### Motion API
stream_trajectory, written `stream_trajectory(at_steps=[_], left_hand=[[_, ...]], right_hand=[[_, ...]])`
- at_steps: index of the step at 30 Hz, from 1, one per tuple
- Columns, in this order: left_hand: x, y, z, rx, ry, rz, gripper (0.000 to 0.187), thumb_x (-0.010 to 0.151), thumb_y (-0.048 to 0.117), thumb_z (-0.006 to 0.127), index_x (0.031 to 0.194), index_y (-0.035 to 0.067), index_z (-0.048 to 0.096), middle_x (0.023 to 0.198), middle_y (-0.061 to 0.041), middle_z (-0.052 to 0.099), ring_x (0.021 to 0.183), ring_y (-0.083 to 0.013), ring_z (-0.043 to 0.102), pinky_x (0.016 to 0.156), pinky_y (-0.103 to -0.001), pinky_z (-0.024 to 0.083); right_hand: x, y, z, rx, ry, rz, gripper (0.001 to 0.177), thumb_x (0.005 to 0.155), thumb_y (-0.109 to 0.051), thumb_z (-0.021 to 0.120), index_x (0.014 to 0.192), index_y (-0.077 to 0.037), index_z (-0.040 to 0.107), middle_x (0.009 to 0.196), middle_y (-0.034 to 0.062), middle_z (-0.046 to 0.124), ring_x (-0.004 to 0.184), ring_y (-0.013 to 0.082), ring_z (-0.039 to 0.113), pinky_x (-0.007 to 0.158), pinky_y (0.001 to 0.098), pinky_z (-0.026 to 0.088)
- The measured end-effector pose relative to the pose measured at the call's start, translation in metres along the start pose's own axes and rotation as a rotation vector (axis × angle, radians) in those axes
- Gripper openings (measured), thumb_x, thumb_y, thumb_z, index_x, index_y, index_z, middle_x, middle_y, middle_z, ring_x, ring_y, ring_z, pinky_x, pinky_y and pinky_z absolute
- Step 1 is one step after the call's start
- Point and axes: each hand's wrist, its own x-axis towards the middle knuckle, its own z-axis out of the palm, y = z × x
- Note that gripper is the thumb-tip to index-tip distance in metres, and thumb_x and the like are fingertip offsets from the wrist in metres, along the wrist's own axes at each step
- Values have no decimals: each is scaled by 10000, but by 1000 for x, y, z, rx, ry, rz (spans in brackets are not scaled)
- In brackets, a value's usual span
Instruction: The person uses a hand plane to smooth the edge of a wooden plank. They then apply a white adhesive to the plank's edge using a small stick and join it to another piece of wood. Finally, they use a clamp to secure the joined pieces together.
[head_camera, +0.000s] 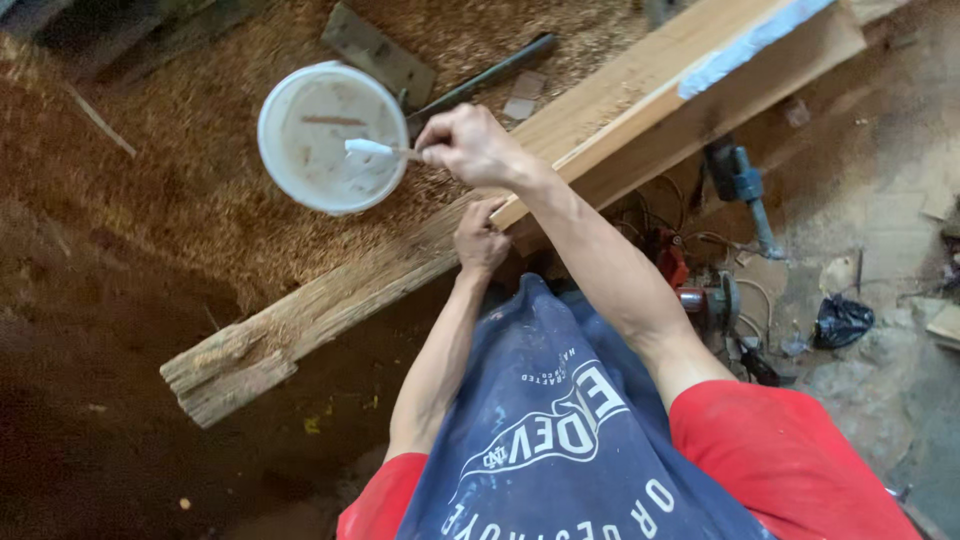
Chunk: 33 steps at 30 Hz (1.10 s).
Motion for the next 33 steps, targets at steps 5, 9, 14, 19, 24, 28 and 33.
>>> stream_trajectory(at_steps=[5, 9, 14, 19, 24, 28, 33], left_hand=[[-2, 23, -6, -134, 47, -78, 327, 775, 166, 871, 1074, 172, 738, 951, -42, 738, 765, -190, 720, 692, -331, 575], [-1, 15, -1, -109, 100, 59, 301, 831, 140, 823, 1118, 175, 738, 1071, -46, 768, 980, -207, 764, 850, -323, 603], [-7, 7, 7, -62, 140, 5, 332, 828, 110, 816, 1147, 169, 746, 1106, -60, 778, 1011, -223, 772, 869, -327, 599], [-10, 13, 8, -58, 125, -64, 400, 788, 130, 859, 1166, 172, 735, 1092, -79, 780, 991, -207, 766, 837, -312, 600], [-12, 15, 11, -83, 114, -139, 427, 787, 134, 865, 1190, 196, 740, 1076, -82, 798, 981, -188, 778, 836, -304, 605], [-12, 15, 11, -70, 122, -160, 429, 774, 148, 883, 1176, 199, 743, 1049, -85, 802, 968, -184, 777, 821, -306, 602], [-11, 16, 11, -80, 108, -194, 430, 774, 157, 887, 1176, 207, 745, 1034, -79, 804, 957, -173, 776, 814, -304, 599]], right_hand=[[-104, 32, -37, 337, 113, -87, 165, 958, -97, 712, 1089, -9, 761, 870, 22, 751, 733, 68, 653, 624, 248, 531], [-186, 66, -61, 459, 309, 160, 157, 965, -92, 716, 1083, 3, 761, 780, 22, 705, 635, 51, 613, 558, 214, 498], [-237, 118, -78, 364, 597, 256, 166, 974, -79, 710, 1112, 6, 743, 793, 27, 709, 634, 54, 627, 556, 221, 493], [-238, 150, -78, 230, 721, 296, 178, 971, -103, 723, 1103, 15, 740, 786, 47, 726, 616, 70, 652, 558, 230, 511], [-225, 170, -80, 69, 754, 165, 139, 977, -94, 725, 1074, 3, 750, 928, 82, 740, 626, 106, 694, 580, 260, 550], [-226, 176, -82, -4, 809, 159, 137, 968, -99, 736, 1073, -14, 756, 902, 97, 728, 658, 143, 692, 605, 296, 550], [-227, 179, -86, -90, 918, 109, 123, 968, -85, 740, 1060, -5, 757, 899, 119, 706, 727, 199, 679, 630, 329, 540]])
